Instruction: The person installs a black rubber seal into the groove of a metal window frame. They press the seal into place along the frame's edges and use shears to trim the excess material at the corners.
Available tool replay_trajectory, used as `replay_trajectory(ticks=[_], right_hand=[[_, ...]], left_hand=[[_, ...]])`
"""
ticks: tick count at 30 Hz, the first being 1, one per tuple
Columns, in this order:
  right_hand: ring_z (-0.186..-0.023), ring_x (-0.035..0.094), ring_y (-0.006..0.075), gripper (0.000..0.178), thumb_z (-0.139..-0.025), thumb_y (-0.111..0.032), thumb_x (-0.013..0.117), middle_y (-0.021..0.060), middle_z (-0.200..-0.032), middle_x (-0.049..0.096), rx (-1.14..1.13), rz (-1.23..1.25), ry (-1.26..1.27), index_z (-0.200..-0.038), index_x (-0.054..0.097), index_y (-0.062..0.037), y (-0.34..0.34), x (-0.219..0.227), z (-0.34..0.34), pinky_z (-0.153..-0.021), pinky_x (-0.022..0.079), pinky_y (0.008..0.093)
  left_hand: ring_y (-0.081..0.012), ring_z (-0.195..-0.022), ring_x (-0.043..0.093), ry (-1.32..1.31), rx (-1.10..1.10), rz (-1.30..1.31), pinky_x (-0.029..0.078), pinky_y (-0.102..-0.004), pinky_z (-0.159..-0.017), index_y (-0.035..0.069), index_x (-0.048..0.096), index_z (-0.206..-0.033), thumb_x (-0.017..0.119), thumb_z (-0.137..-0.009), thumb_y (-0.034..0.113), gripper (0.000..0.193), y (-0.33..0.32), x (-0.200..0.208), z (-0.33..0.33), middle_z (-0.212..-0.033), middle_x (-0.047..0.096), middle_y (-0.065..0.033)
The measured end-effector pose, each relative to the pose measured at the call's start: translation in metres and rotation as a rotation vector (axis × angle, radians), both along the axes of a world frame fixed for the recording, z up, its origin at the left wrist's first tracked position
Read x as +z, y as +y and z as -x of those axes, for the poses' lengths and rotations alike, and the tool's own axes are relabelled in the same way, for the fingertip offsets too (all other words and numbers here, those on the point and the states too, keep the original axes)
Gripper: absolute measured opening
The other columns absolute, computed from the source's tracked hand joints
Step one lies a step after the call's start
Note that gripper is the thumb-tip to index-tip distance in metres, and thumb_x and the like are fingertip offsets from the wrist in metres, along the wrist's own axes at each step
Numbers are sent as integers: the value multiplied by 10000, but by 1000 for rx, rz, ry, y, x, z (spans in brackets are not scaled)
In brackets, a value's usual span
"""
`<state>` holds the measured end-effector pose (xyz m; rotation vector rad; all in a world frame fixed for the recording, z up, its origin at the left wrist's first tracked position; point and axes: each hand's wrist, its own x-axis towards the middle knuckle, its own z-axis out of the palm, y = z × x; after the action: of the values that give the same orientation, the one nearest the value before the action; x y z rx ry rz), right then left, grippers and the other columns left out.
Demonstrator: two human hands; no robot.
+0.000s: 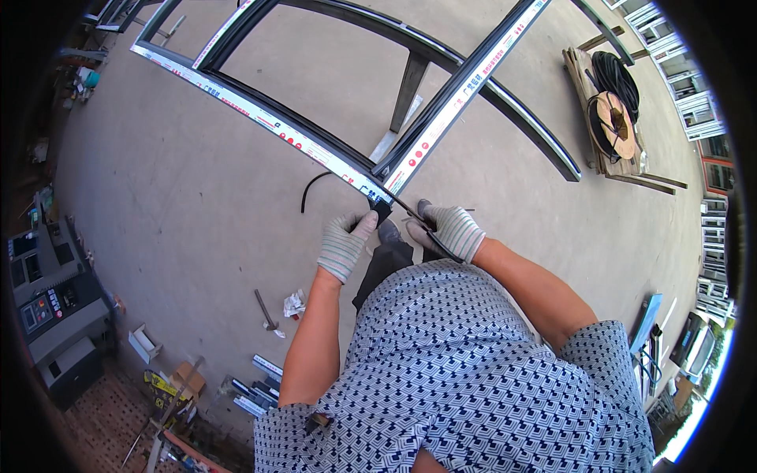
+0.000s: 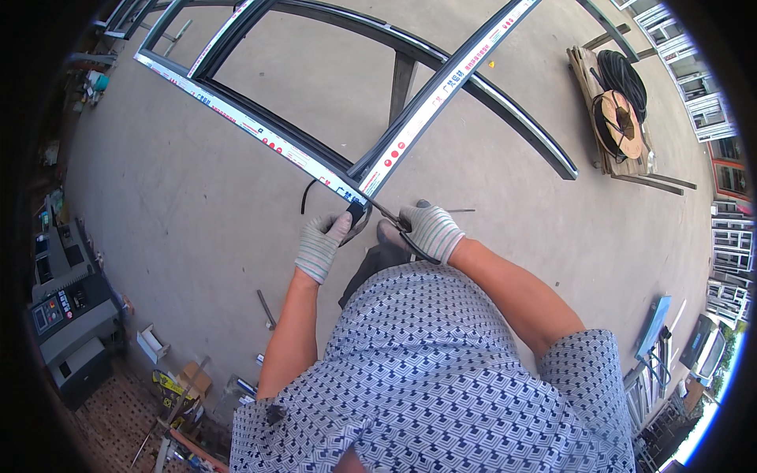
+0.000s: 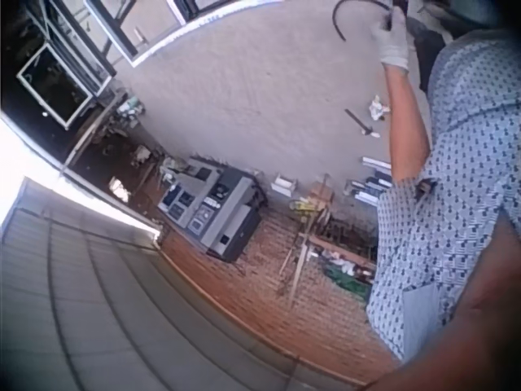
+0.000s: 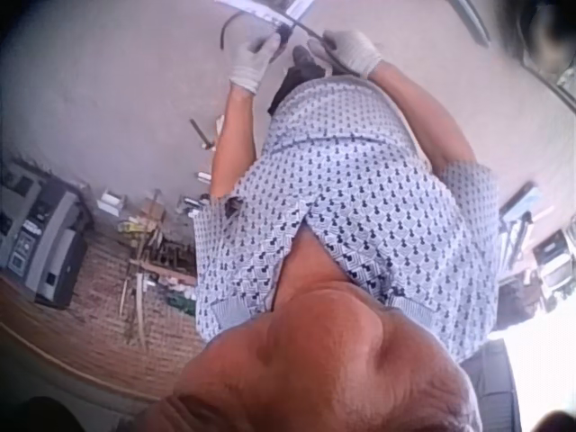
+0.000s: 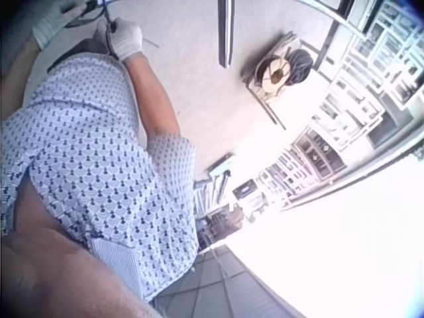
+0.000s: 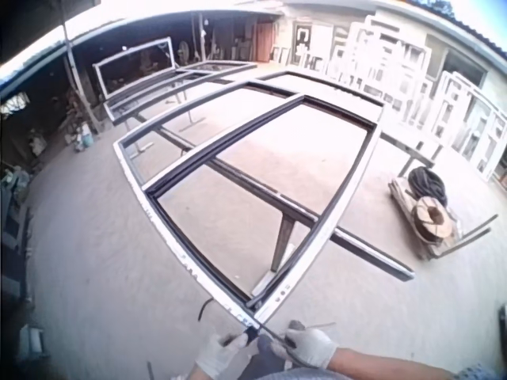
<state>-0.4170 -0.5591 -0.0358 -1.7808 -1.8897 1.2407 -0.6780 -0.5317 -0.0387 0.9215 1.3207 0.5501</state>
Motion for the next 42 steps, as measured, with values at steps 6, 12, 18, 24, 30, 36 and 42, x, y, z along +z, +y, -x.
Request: replay_trajectory(ticks=[6,12,18,24,30,36,42], right_hand=[[-708,637,180,277,-919,-245,800,110,-777,668,-221,226,361,-985,678,-6,-17,36,0,-663,519,352],[-770,614,111,341,-931,-200,772,39,-856,663,-284,281,394,-1155,626,11,-30,67,-19,-688,523,322],[-844,572,83,336,-899,-146,759,-24,-957,584,-265,240,801,-1177,575,-101,-56,61,-62,-802,510,262],[-873,584,83,531,-842,-74,773,2,-1014,607,-341,129,634,-1318,541,-38,-73,96,-169,-797,533,276],[-859,622,87,391,-867,-179,867,-4,-926,674,-632,55,483,-1151,655,-15,-104,165,-301,-793,549,284],[-670,602,62,425,-888,-285,874,4,-821,672,-969,-240,422,-1147,667,-19,-152,229,-430,-583,502,242],[-592,594,73,292,-955,-243,811,14,-733,664,-1226,-610,202,-1094,692,-17,-173,270,-562,-541,465,233]], left_hand=[[-77,-762,581,-55,-107,-55,487,-272,-695,6,778,-990,766,-1004,356,350,-18,53,-26,-807,688,-1],[-65,-767,577,-197,17,-35,481,-255,-675,21,778,-1024,763,-1011,345,325,-33,101,-73,-834,693,17],[-52,-723,567,-382,17,-54,475,-230,-662,28,747,-960,747,-1021,398,375,-27,167,-164,-815,675,18],[-141,-703,614,-779,35,6,555,-423,-936,54,707,-1032,661,-1030,545,493,-5,212,-293,-731,615,-4],[-193,-1022,665,-960,10,-214,515,-415,-1048,48,686,-1259,607,-1036,616,616,5,236,-426,-1012,674,-96],[-212,-1070,626,-610,-126,-63,520,-409,-1046,-50,626,-1326,622,-1058,498,610,-8,149,-481,-1121,646,-117],[-189,-874,699,-319,-179,252,602,-359,-840,-21,711,-1202,610,-1094,303,355,-45,41,-503,-959,714,-88]])
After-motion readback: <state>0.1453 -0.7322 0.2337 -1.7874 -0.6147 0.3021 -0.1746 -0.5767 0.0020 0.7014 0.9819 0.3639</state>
